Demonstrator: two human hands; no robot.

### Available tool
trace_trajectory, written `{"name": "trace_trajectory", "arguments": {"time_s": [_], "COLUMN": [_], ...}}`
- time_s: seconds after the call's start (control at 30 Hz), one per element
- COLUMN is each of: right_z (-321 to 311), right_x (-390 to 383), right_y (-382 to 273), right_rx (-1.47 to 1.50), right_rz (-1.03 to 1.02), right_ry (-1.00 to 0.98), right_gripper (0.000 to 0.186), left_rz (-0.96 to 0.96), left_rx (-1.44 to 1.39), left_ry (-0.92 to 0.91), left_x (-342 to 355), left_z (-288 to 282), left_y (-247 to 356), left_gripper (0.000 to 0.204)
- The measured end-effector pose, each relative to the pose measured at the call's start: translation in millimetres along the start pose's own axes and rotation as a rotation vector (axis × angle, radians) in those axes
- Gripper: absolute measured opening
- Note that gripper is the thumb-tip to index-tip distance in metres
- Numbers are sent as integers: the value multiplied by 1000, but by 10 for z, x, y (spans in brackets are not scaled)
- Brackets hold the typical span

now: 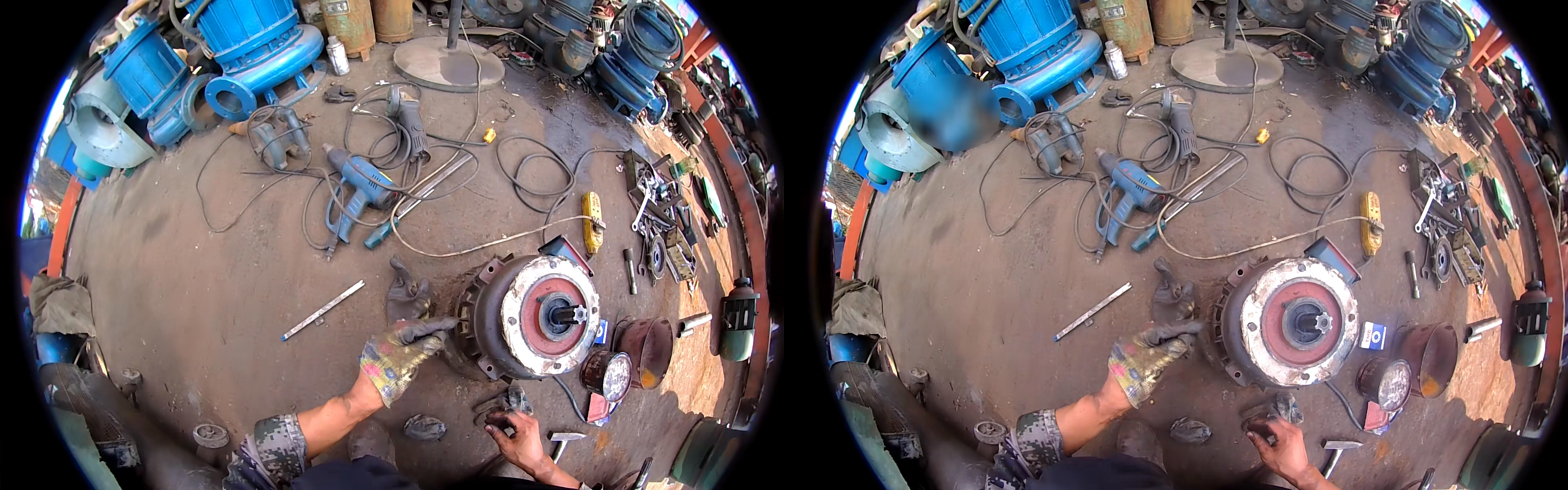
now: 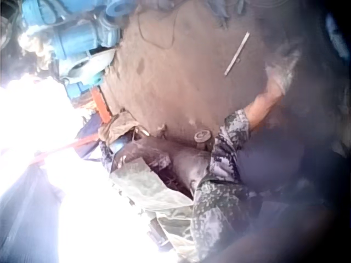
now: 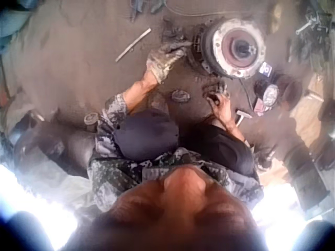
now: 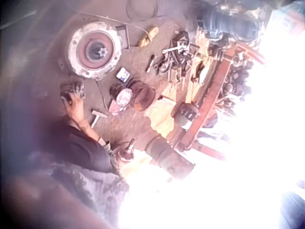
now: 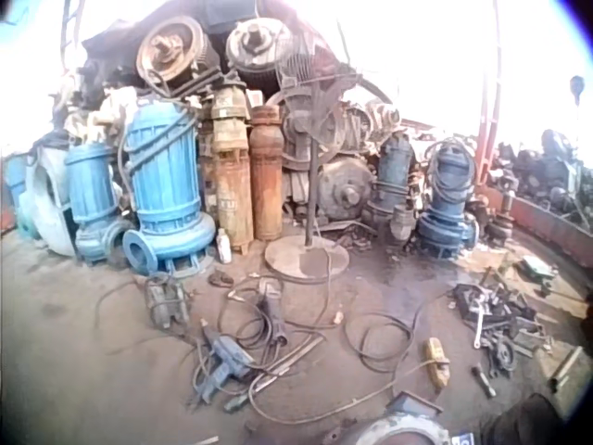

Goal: The person disassembles a motor by removing bolts and separating the housing to expose the internal windings. They then reassemble the motor by aligning the housing and tightening the bolts.

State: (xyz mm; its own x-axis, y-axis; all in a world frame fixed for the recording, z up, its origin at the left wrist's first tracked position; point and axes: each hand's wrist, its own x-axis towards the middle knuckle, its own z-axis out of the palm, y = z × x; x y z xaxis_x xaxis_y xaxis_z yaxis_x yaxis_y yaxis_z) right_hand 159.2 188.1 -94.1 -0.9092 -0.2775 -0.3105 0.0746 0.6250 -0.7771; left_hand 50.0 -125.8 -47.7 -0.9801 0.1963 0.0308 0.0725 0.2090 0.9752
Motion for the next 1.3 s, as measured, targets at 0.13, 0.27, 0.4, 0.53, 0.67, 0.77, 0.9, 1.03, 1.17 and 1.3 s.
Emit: {"name": "trace_trajectory", "arguments": {"time_s": [0.13,0.27,0.4,0.53,0.67,0.77,0.9,1.03,1.17,1.3], "right_z": [152,238,222,278,307,138,-960,-1771,-1709,-1312], "right_x": [-124,-142,-137,-184,-233,-270,-202,349,1276,2084], "right_y": [218,261,345,437,498,429,-237,-1607,-2699,-2806], "right_rx": [-114,-34,-72,-42,-70,-97,-149,-301,-522,-995], "right_rz": [36,-39,-91,-67,-80,-116,-203,-381,-390,-258], "right_ry": [-134,-225,-125,-122,-147,-216,-481,-137,98,-154], "right_gripper": [21,25,22,21,20,21,22,21,20,25], "left_rz": [8,431,408,64,218,230,182,307,300,220], "left_rx": [-29,326,272,-247,-27,-113,-359,-40,-80,-208], "left_ry": [-28,-81,-157,-123,-316,-434,-350,-46,22,58], "left_x": [769,1159,1227,1202,1273,1406,1304,1036,958,951], "left_z": [-218,-286,-148,33,-199,-233,-127,-108,296,491], "left_y": [256,108,-264,-678,-311,-128,-34,-118,-293,-405], "left_gripper": [31,31,35,35,38,38,58,83,102,98]}}
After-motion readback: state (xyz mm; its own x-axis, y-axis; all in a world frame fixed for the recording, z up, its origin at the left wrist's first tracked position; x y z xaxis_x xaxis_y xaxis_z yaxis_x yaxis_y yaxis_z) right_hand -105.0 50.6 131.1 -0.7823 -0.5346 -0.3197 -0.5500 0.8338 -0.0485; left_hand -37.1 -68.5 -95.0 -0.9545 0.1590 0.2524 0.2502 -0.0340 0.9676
